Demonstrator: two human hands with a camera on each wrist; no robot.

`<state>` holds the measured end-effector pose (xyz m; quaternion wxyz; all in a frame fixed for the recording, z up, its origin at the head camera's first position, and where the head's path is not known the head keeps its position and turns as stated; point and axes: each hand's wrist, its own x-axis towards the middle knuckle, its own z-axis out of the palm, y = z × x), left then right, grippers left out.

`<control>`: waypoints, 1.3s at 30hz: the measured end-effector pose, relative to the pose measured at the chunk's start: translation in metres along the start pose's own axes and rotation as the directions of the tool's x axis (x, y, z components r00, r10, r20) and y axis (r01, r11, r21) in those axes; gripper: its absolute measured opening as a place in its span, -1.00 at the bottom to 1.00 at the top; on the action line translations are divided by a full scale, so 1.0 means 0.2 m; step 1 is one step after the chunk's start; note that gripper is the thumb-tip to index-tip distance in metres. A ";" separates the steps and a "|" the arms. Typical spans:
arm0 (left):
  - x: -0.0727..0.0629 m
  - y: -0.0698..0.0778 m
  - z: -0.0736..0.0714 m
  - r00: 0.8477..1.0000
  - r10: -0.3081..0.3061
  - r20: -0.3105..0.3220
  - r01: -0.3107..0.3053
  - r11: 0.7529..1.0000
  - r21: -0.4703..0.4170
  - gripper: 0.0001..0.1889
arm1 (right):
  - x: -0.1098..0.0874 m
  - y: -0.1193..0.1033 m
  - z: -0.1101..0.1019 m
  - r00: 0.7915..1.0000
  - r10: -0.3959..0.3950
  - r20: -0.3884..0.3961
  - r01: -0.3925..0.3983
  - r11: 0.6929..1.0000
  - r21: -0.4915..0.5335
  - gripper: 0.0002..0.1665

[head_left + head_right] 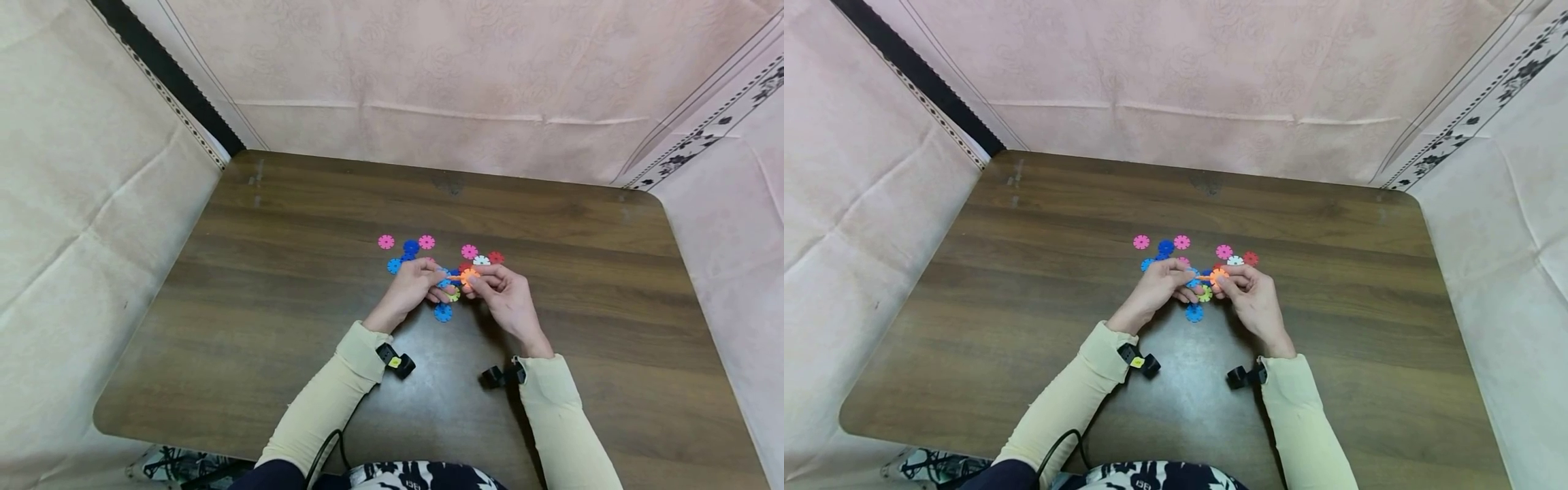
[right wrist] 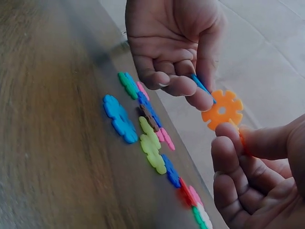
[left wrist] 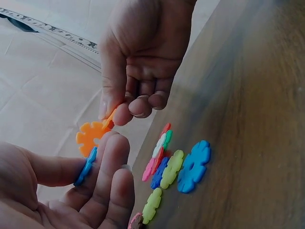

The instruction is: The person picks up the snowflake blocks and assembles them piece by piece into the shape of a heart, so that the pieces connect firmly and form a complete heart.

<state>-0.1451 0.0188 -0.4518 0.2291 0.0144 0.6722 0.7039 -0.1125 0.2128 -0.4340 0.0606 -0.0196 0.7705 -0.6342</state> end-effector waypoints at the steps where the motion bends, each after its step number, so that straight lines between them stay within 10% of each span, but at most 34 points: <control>1: 0.00 0.00 0.00 1.000 0.003 -0.004 -0.003 1.000 -0.004 -0.87 | 0.01 0.02 0.00 1.000 -0.005 0.001 0.005 1.000 0.007 -0.66; 39: -0.01 0.03 -0.03 0.999 0.049 0.023 -0.048 0.998 -0.044 -0.79 | 0.02 0.11 0.00 0.997 -0.035 0.063 0.034 0.999 0.022 -0.52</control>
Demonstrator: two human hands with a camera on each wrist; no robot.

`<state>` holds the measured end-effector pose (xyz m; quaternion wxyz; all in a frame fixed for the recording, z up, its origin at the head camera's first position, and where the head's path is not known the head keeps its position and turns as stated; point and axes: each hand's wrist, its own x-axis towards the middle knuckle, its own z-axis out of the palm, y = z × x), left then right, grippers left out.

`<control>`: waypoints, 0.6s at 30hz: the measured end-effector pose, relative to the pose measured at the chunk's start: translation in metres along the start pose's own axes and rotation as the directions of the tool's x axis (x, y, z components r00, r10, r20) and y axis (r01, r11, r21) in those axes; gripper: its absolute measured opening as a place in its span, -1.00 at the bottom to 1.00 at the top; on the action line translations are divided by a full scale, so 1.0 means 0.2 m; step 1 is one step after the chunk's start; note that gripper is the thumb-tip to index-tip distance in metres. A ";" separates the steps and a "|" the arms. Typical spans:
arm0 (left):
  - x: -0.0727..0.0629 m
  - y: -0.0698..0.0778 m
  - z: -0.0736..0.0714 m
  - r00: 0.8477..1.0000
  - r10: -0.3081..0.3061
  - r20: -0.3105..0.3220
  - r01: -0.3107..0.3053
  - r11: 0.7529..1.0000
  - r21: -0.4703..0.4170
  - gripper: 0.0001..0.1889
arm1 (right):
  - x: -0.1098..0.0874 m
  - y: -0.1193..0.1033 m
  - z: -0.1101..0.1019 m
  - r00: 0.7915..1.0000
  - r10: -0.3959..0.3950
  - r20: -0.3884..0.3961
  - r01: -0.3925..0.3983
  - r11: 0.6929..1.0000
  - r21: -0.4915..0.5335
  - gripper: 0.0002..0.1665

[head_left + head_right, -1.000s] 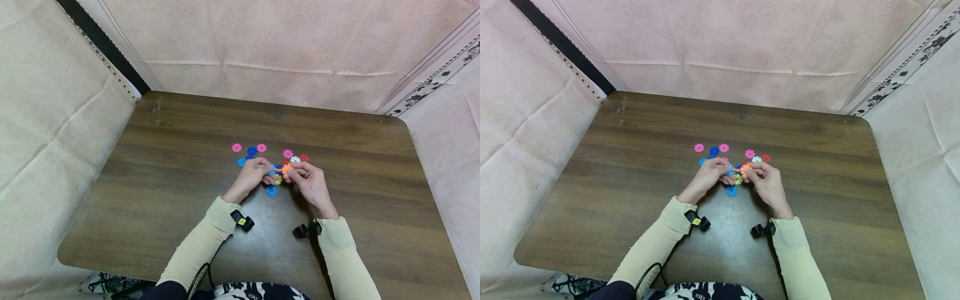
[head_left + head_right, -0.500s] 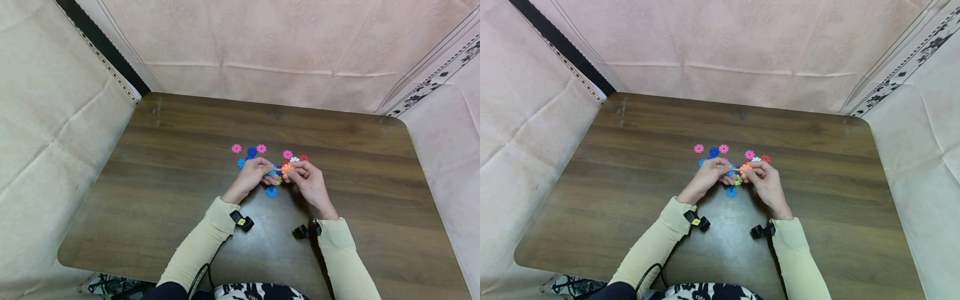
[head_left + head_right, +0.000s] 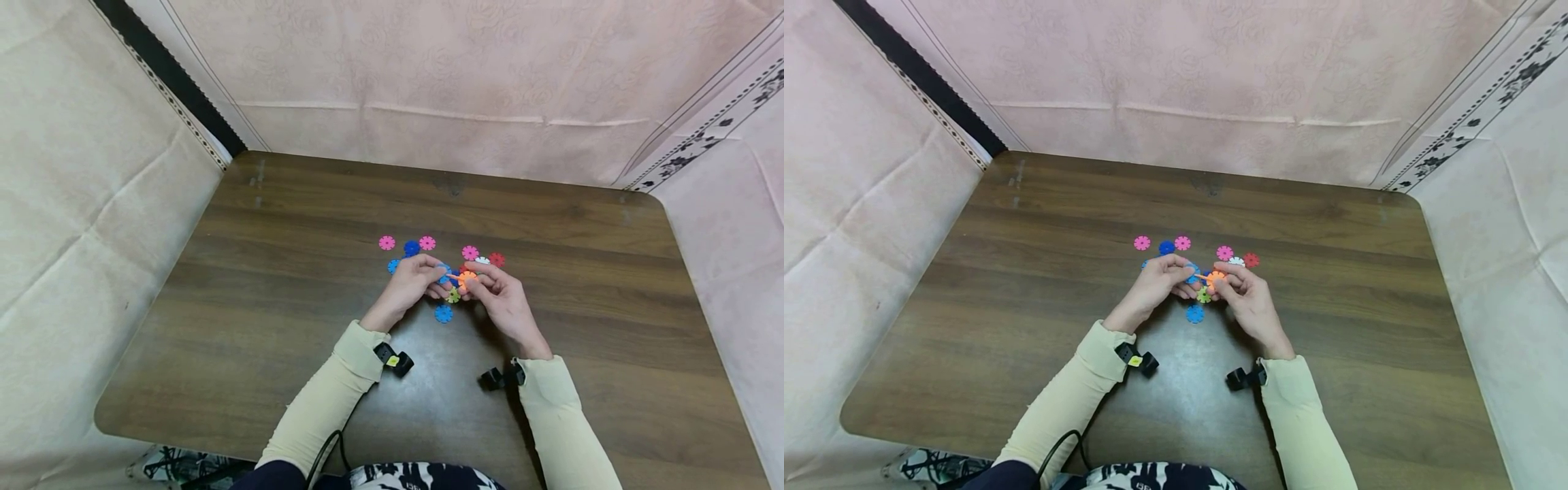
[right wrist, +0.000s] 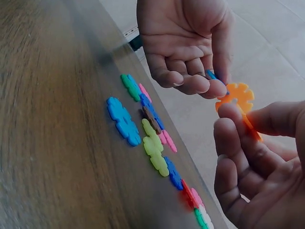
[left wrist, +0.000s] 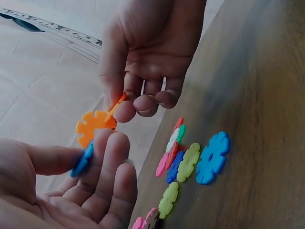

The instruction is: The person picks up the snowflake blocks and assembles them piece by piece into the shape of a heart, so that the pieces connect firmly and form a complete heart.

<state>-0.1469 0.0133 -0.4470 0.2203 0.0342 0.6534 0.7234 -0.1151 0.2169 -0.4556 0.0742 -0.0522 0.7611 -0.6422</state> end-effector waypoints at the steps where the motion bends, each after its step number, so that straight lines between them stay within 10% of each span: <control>1: 0.00 0.00 0.00 1.000 0.000 -0.003 0.000 1.000 0.004 -0.77 | 0.00 0.00 0.00 1.000 -0.001 0.005 0.001 1.000 -0.010 -0.51; 9: -0.01 0.02 0.02 0.999 0.021 -0.026 -0.021 1.000 -0.001 -0.74 | -0.01 -0.01 0.03 0.993 -0.111 -0.044 0.112 0.993 0.027 -0.64; 18: -0.02 0.06 -0.04 0.977 0.120 -0.178 -0.122 0.993 0.004 -0.82 | -0.01 -0.03 -0.01 0.947 -0.131 -0.293 0.151 0.987 0.049 -0.72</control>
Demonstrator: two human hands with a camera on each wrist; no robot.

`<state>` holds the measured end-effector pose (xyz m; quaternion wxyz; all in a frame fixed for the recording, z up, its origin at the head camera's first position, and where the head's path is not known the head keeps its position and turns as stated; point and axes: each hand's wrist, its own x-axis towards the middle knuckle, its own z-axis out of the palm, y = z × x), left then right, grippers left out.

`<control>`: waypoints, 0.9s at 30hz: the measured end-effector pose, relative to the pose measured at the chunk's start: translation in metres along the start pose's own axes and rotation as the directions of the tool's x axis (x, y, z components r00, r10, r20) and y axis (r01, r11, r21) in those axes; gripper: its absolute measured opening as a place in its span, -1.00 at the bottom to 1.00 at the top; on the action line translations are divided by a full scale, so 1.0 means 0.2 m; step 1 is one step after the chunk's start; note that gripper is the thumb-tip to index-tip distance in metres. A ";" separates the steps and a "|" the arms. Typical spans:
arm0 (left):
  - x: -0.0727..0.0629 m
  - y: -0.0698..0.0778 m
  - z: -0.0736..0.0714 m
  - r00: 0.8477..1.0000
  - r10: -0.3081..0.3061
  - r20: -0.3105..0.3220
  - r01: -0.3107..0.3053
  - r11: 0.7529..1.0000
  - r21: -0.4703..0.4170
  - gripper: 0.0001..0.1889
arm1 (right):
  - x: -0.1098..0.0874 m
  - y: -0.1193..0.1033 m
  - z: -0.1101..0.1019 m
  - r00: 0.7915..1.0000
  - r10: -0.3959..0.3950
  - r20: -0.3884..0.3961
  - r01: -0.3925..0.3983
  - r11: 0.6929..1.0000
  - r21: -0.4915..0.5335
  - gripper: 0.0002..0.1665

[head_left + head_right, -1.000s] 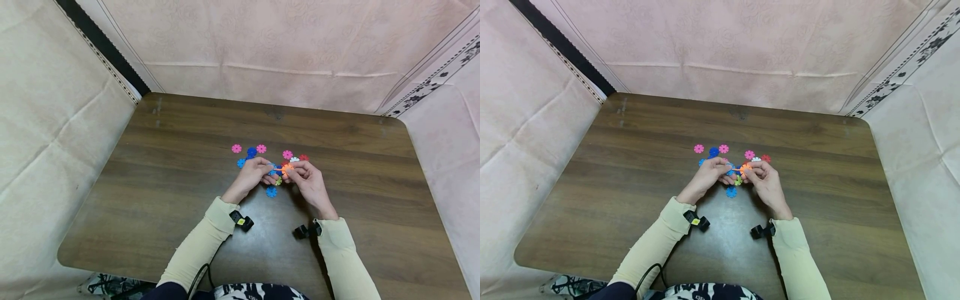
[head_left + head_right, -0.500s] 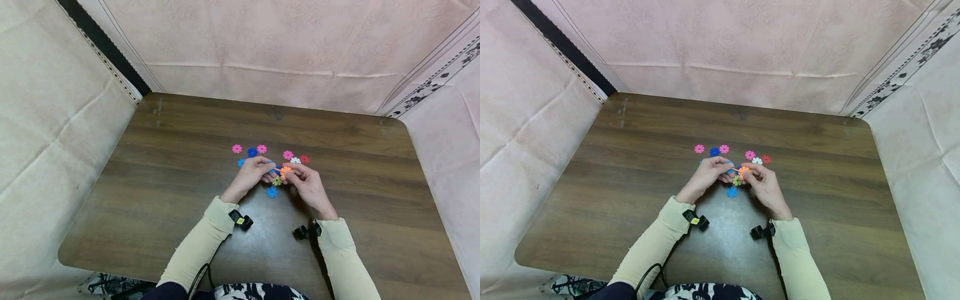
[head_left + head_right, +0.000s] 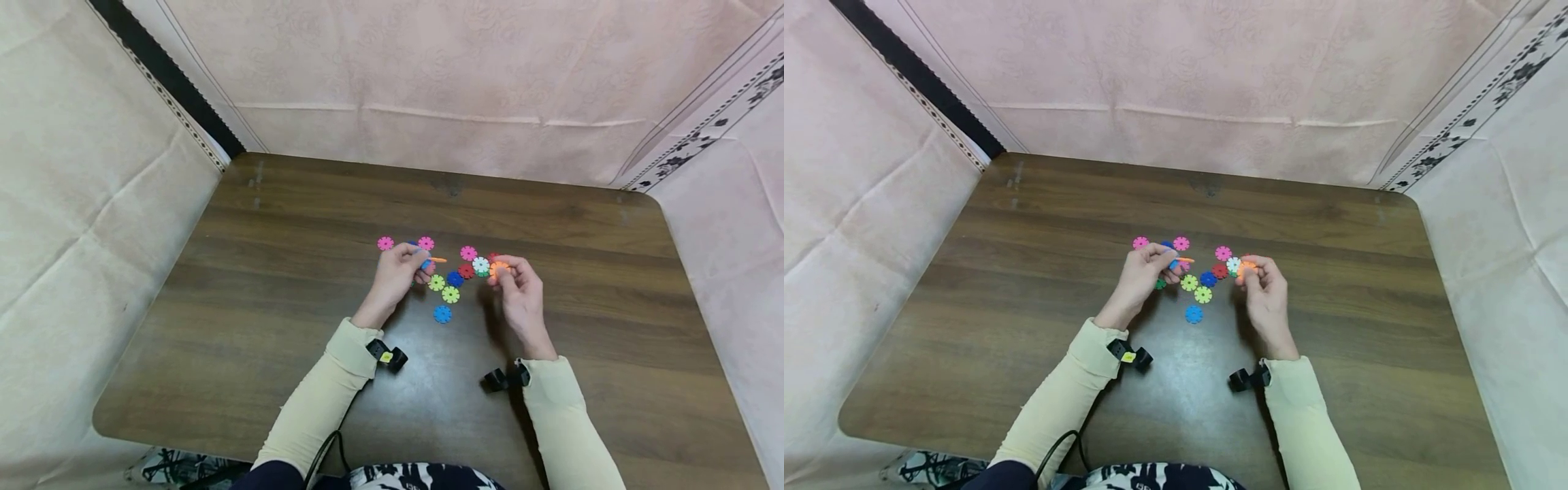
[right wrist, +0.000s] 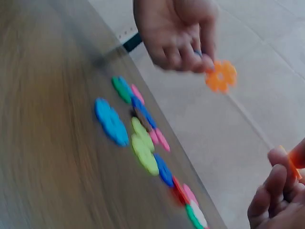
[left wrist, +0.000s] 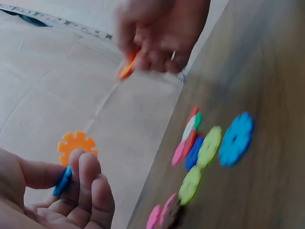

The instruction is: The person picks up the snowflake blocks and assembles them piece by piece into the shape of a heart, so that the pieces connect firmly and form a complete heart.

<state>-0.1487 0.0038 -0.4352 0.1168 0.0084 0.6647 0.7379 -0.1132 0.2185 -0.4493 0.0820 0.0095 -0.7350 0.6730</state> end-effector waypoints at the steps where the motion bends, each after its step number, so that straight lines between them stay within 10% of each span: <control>1: 0.00 0.00 -0.01 1.000 0.006 -0.007 -0.006 1.000 -0.008 -0.82 | 0.00 0.00 -0.01 1.000 0.001 -0.006 -0.001 1.000 0.016 -0.72; 9: 0.01 -0.01 0.02 0.987 -0.073 0.144 0.066 0.997 0.051 -0.78 | 0.01 0.01 0.04 0.980 -0.026 0.195 0.025 1.000 0.004 -0.63; 27: 0.01 -0.03 0.04 0.971 -0.101 0.214 0.068 0.985 0.157 -0.70 | -0.02 -0.11 0.08 0.982 0.037 0.187 -0.006 0.986 -0.165 -0.75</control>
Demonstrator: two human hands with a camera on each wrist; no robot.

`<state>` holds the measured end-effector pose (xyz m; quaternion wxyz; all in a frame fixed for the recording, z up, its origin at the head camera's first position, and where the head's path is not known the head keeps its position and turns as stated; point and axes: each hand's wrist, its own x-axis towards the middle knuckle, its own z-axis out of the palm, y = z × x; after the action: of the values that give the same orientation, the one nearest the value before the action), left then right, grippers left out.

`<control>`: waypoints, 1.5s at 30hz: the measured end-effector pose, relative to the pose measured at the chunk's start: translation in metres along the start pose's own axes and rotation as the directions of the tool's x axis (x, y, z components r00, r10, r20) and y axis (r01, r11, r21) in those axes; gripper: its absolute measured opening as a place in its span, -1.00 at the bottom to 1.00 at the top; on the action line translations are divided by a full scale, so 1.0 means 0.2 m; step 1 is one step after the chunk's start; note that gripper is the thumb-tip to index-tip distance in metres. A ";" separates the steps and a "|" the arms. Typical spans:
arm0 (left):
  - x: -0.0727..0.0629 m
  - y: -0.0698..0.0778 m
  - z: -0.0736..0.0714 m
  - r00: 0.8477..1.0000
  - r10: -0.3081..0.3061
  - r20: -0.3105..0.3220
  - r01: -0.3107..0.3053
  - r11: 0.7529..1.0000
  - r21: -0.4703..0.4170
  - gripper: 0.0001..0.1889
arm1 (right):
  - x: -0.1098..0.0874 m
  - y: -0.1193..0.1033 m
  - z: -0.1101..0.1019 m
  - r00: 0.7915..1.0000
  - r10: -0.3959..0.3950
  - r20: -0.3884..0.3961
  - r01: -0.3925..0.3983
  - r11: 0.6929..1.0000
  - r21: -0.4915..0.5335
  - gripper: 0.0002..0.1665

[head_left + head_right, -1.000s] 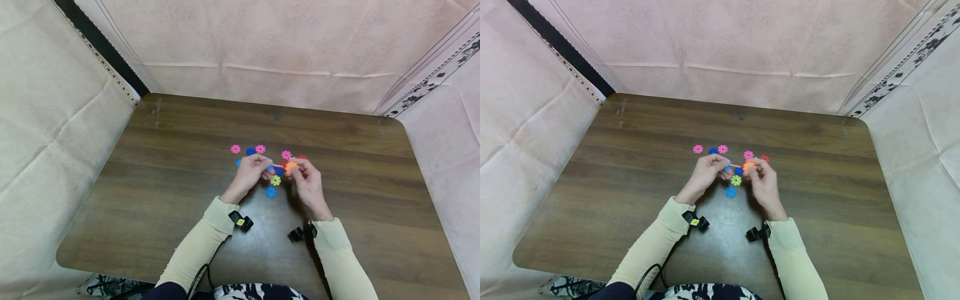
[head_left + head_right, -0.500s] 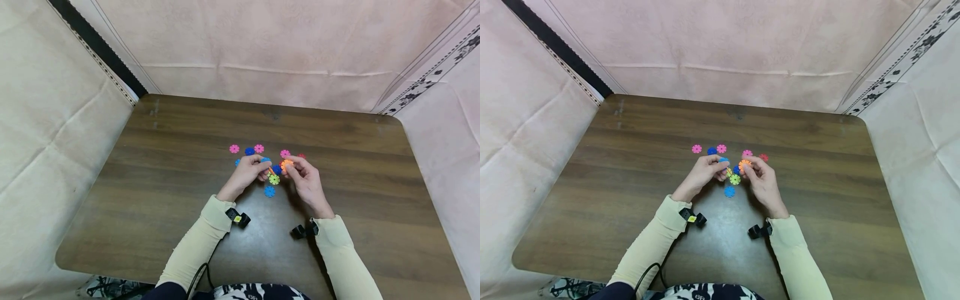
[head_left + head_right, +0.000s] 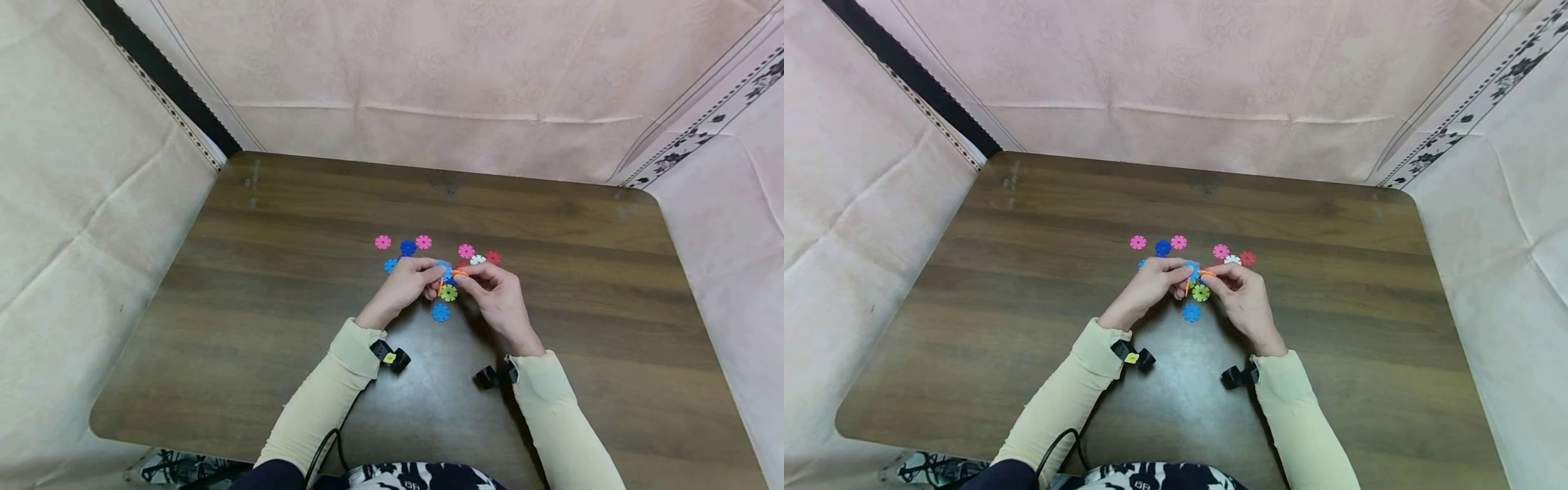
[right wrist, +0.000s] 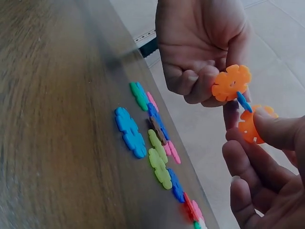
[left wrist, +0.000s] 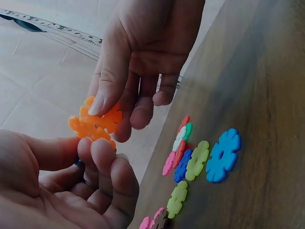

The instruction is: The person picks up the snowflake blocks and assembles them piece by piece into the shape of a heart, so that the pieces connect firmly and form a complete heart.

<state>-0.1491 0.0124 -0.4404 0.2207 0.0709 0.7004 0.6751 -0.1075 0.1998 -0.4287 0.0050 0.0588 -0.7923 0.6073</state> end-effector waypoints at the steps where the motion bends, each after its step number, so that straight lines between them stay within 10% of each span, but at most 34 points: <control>1: 0.00 0.00 0.00 1.000 -0.003 0.000 0.003 1.000 -0.002 -0.73 | -0.01 -0.01 0.00 1.000 -0.001 0.003 0.001 1.000 -0.008 -0.76; 23: 0.02 -0.03 0.03 0.999 -0.006 -0.043 0.009 0.998 0.062 -0.71 | -0.02 -0.06 0.02 0.995 -0.066 -0.074 0.053 0.985 -0.163 -0.86; 45: 0.01 -0.01 0.07 0.994 -0.032 -0.104 0.033 0.999 0.011 -0.74 | -0.01 -0.03 0.06 0.976 -0.121 -0.181 0.106 0.991 -0.086 -0.85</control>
<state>-0.1458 0.0262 -0.4423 0.1944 0.0255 0.7163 0.6697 -0.1049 0.1860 -0.4261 0.1159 0.0467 -0.8062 0.5782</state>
